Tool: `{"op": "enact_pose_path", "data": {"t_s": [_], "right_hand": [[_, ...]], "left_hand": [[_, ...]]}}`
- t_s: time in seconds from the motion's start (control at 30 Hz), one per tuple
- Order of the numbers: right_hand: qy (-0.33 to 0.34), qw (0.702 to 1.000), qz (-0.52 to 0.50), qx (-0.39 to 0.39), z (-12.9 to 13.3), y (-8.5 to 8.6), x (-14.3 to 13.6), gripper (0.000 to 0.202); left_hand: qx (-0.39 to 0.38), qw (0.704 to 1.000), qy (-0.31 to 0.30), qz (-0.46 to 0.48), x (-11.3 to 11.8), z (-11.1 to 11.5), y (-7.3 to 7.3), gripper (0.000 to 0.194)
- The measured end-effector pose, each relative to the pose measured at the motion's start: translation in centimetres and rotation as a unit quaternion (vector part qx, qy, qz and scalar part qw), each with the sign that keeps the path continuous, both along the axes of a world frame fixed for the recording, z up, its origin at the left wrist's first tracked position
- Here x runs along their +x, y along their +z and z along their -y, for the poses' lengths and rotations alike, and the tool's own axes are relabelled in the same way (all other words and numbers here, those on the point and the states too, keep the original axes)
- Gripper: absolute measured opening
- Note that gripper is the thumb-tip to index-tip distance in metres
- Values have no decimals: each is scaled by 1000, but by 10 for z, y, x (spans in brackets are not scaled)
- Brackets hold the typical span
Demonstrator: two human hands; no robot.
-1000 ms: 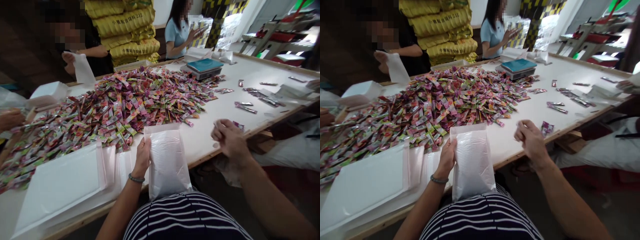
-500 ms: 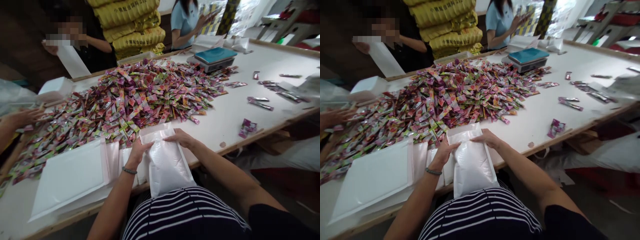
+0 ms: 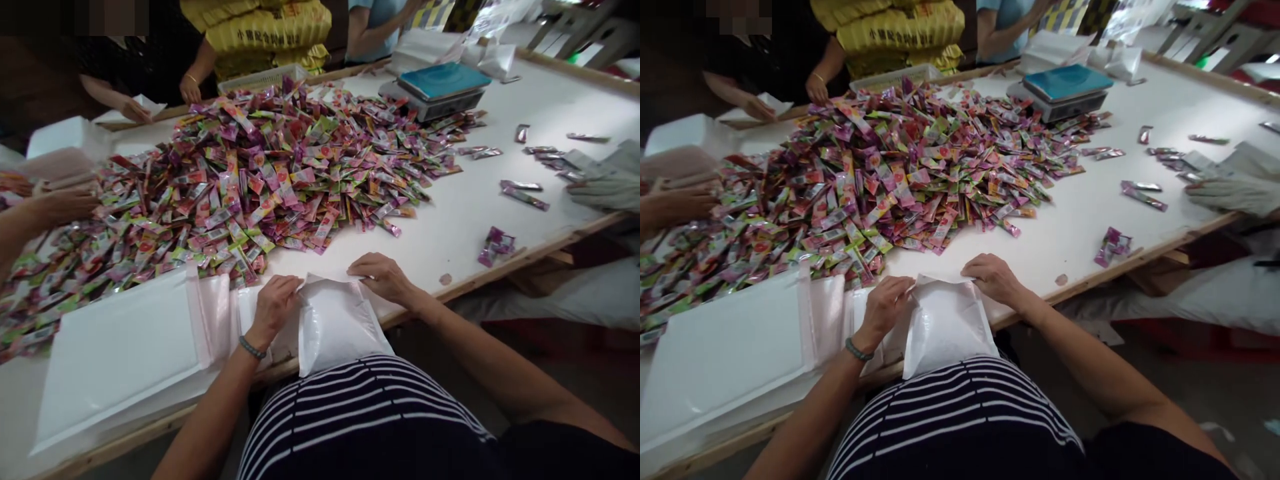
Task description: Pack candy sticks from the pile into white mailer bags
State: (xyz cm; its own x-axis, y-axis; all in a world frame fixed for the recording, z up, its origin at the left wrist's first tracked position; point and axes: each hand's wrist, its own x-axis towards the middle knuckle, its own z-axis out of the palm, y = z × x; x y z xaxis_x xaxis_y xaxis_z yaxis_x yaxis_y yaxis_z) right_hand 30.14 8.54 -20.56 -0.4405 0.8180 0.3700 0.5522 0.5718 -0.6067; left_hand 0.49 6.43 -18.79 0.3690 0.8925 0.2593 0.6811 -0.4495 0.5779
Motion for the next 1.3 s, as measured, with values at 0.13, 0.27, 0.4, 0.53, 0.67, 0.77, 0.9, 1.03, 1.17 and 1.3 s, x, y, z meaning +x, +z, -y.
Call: {"op": "enact_pose_path", "data": {"t_s": [0.13,0.27,0.4,0.53,0.67,0.77,0.9,1.03,1.17,1.3], "right_hand": [[13,998,53,9,13,-10,14,27],[46,992,116,34,25,-14,15,28],[90,970,222,38,34,-2,12,27],[111,962,249,13,36,18,20,26],[-3,990,136,20,25,42,-3,32],[30,998,54,-1,19,52,-52,36],[202,971,129,-9,26,41,-102,32],[223,959,177,-11,24,24,-109,35],[200,960,182,-73,-3,27,-101,30],[49,962,243,-118,-38,37,-80,36]], "left_hand": [[34,995,-46,-80,-12,8,-4,37],[30,990,-57,-124,-11,13,-4,40],[-44,996,57,-52,3,24,9,37],[-310,914,239,108,14,46,27,31],[-477,823,199,238,21,64,33,38],[-475,804,225,278,23,70,27,35],[-468,808,267,240,20,76,16,34],[-464,820,253,219,16,79,13,36],[-385,877,229,175,9,76,14,39],[-381,881,221,171,2,60,5,48]]}}
